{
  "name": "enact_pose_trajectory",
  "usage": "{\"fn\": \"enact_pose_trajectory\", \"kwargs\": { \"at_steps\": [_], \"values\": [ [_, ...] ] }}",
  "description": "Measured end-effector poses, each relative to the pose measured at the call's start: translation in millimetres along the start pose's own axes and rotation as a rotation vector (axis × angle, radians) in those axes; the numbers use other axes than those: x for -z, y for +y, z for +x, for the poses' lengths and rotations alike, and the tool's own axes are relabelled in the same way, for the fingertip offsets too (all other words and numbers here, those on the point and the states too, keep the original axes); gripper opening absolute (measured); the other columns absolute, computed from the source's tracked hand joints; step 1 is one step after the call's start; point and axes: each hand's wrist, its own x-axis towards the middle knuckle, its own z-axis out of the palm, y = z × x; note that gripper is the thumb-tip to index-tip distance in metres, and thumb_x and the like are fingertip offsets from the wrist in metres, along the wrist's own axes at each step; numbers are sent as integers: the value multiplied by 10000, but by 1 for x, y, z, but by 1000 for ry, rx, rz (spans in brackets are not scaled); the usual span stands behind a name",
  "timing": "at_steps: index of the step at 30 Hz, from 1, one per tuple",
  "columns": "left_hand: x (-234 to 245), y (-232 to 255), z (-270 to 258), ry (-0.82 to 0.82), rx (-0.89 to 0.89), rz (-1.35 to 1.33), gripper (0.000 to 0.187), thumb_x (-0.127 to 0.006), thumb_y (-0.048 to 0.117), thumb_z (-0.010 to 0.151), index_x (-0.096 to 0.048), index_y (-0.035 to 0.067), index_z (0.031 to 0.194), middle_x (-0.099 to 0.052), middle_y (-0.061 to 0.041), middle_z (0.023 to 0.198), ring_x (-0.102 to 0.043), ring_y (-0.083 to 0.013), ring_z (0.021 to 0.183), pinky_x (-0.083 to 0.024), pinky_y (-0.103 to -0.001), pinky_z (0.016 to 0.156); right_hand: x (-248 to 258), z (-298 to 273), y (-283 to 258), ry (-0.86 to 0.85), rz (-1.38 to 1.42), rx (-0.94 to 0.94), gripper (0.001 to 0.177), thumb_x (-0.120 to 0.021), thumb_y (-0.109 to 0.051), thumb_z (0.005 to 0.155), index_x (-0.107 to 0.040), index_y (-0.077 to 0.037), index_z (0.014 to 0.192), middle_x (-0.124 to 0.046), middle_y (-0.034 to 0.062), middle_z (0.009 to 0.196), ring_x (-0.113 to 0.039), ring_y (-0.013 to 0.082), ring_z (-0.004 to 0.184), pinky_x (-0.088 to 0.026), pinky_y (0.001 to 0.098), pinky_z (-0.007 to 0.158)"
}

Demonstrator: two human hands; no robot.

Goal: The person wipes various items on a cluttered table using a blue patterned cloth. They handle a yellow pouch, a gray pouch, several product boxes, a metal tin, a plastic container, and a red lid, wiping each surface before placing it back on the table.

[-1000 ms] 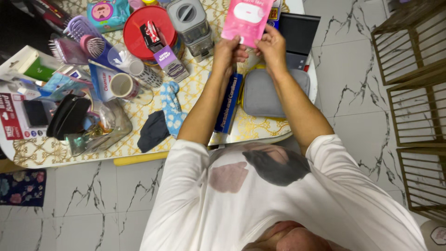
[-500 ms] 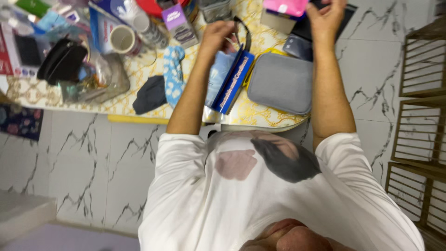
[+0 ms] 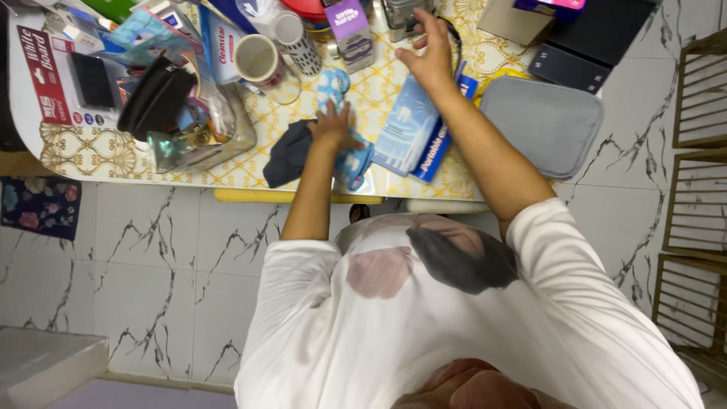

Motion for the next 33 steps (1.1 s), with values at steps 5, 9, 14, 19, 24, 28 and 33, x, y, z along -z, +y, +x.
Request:
{"fn": "enact_pose_trajectory", "kwargs": {
  "at_steps": [5,9,14,19,24,28,33],
  "values": [
    [-56,-21,-11,302,-231,30,822,-832,264,814,-403,263,1516,-358,-151,1521,-417,-427,1356,-431,-573,1060,-118,2,-2,184,-4,-222,1487,-1120,-224,555,-56,-110,1587,-189,306,1567,-301,440,1444,-326,477,1195],
    [-56,-38,-14,520,-404,-166,509,-729,39,940,-601,221,1398,-642,-121,1324,-613,-345,1229,-538,-448,1051,-169,0,-6,288,-88,-343,1505,-1104,-307,501,-58,-75,1558,-208,312,1564,-274,464,1450,-282,469,1198],
    [-2,-65,-41,552,-439,-710,616,-857,111,721,-613,119,1287,-660,-161,1236,-627,-355,1154,-507,-421,977,-185,13,9,364,-102,-295,1165,-1053,-251,612,-304,-44,1479,-427,235,1490,-433,386,1393,-363,439,1188],
    [42,-102,-63,582,-550,-1170,558,-804,65,766,-635,83,1297,-703,-125,1207,-679,-256,1124,-524,-345,997,-174,-6,26,328,251,-262,916,-991,-88,688,-396,2,1378,-553,175,1282,-575,302,1208,-500,399,1086],
    [64,-120,-34,685,-521,-1413,502,-746,64,821,-622,51,1308,-706,-120,1195,-688,-217,1077,-549,-343,971,-144,-74,13,216,349,-144,834,-913,-14,742,-405,-30,1403,-556,120,1321,-572,239,1269,-498,357,1107],
    [61,-86,21,712,-663,-1205,471,-755,114,865,-646,35,1316,-700,-147,1222,-657,-243,1127,-507,-354,1002,-137,-103,-9,33,345,-223,766,-892,-20,791,-414,-78,1387,-541,102,1349,-547,231,1314,-565,367,1055],
    [23,-44,69,361,-621,-1528,320,-709,250,999,-754,18,1215,-750,-110,1141,-658,-188,1042,-517,-313,951,-139,-118,-18,-91,280,-229,875,-887,-31,739,-360,-128,1430,-529,83,1363,-536,237,1312,-601,365,979]
  ]
}}
